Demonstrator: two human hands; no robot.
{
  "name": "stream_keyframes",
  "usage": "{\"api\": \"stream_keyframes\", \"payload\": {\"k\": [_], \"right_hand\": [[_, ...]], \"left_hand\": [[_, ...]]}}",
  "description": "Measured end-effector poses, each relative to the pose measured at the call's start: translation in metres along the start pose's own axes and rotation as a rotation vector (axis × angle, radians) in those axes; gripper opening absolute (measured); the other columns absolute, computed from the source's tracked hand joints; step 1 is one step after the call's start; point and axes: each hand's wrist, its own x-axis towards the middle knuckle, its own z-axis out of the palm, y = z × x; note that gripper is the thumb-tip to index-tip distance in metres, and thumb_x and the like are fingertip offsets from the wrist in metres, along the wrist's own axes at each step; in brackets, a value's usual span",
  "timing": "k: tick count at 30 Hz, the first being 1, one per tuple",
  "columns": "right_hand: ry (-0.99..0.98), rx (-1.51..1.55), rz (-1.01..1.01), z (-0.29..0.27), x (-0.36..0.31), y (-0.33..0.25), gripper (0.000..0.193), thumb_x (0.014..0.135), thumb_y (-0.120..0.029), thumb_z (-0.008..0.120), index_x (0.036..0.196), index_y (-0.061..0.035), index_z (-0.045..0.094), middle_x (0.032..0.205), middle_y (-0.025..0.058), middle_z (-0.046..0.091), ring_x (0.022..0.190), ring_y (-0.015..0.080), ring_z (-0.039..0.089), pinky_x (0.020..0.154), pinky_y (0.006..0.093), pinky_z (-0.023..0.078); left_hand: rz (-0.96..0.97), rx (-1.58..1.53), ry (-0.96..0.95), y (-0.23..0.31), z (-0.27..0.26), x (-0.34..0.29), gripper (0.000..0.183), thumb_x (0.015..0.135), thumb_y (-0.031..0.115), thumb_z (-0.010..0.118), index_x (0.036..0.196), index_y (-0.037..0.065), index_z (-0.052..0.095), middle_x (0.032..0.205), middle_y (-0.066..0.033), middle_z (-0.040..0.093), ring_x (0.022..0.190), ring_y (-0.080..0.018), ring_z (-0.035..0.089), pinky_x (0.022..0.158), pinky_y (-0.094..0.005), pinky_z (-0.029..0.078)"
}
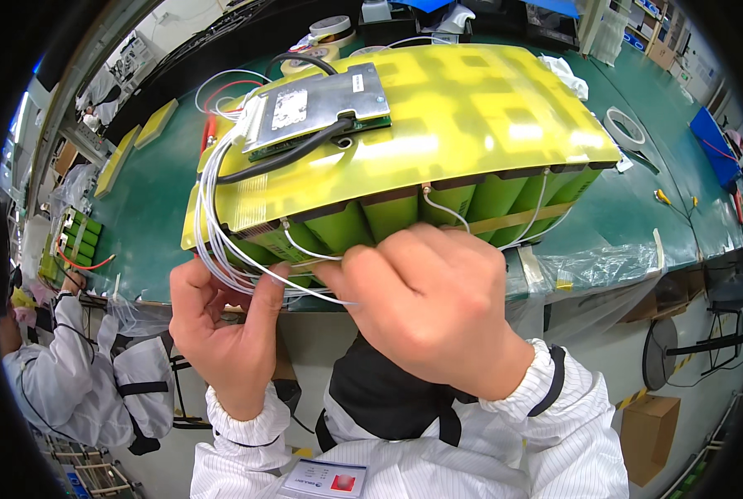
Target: The person peels tape from a battery pack, then routes wires along the side of the pack and fastens them with adhesive tape by hand.
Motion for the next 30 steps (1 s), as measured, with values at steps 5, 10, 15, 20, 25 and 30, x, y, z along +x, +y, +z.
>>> {"api": "stream_keyframes", "payload": {"k": [5,10,15,20,25,30], "right_hand": [[-0.039,0.186,-0.157,-0.013,-0.006,0.004,0.024,0.071,-0.014,0.085,0.085,-0.0033,0.069,0.063,0.0001,0.05,0.048,0.0158,0.05,0.045,0.03,0.038],[-0.039,0.253,-0.307,-0.015,-0.012,0.006,0.03,0.067,-0.008,0.079,0.094,0.0013,0.072,0.072,0.0035,0.061,0.052,0.0159,0.051,0.05,0.0296,0.037],[-0.149,0.072,-0.325,-0.006,-0.008,0.005,0.037,0.062,-0.013,0.066,0.096,0.001,0.072,0.071,0.0003,0.052,0.058,0.0135,0.05,0.052,0.0286,0.036],[-0.232,-0.019,-0.358,-0.006,-0.002,-0.004,0.031,0.066,-0.015,0.065,0.093,0.0002,0.071,0.073,0.0009,0.053,0.063,0.0137,0.053,0.055,0.0279,0.038],[-0.25,-0.049,-0.338,-0.002,0.003,-0.007,0.029,0.067,-0.016,0.065,0.091,-0.0007,0.07,0.074,0.0009,0.054,0.065,0.0141,0.054,0.056,0.0273,0.04],[-0.253,-0.074,-0.344,-0.001,0.004,-0.009,0.029,0.068,-0.017,0.065,0.091,-0.0014,0.071,0.074,0.0006,0.054,0.066,0.0143,0.055,0.055,0.0268,0.04]], "left_hand": [[-0.053,0.048,0.0,0.002,-0.002,-0.001,0.033,0.076,0.006,0.085,0.095,0.001,0.059,0.07,-0.004,0.062,0.054,-0.0107,0.052,0.048,-0.0249,0.041],[-0.011,0.127,0.032,0.007,-0.001,-0.007,0.024,0.076,0.003,0.079,0.094,0.001,0.063,0.07,-0.0046,0.061,0.053,-0.0111,0.051,0.047,-0.0249,0.039],[0.004,0.177,-0.007,0.014,-0.003,-0.008,0.017,0.077,0.001,0.076,0.09,0.0,0.066,0.071,-0.0056,0.062,0.052,-0.0113,0.049,0.046,-0.0253,0.038],[-0.134,-0.036,-0.056,0.016,-0.004,-0.007,0.012,0.079,0.0,0.074,0.086,0.0,0.064,0.073,-0.0046,0.059,0.054,-0.01,0.05,0.047,-0.0243,0.038],[-0.119,-0.068,-0.07,0.015,-0.004,-0.007,0.013,0.08,0.0,0.074,0.084,0.0,0.062,0.073,-0.0041,0.057,0.055,-0.0094,0.05,0.047,-0.0234,0.039],[-0.102,-0.065,-0.07,0.014,-0.006,-0.008,0.014,0.078,0.0,0.077,0.085,0.0,0.065,0.074,-0.0045,0.06,0.054,-0.0089,0.051,0.048,-0.0227,0.039]]}}
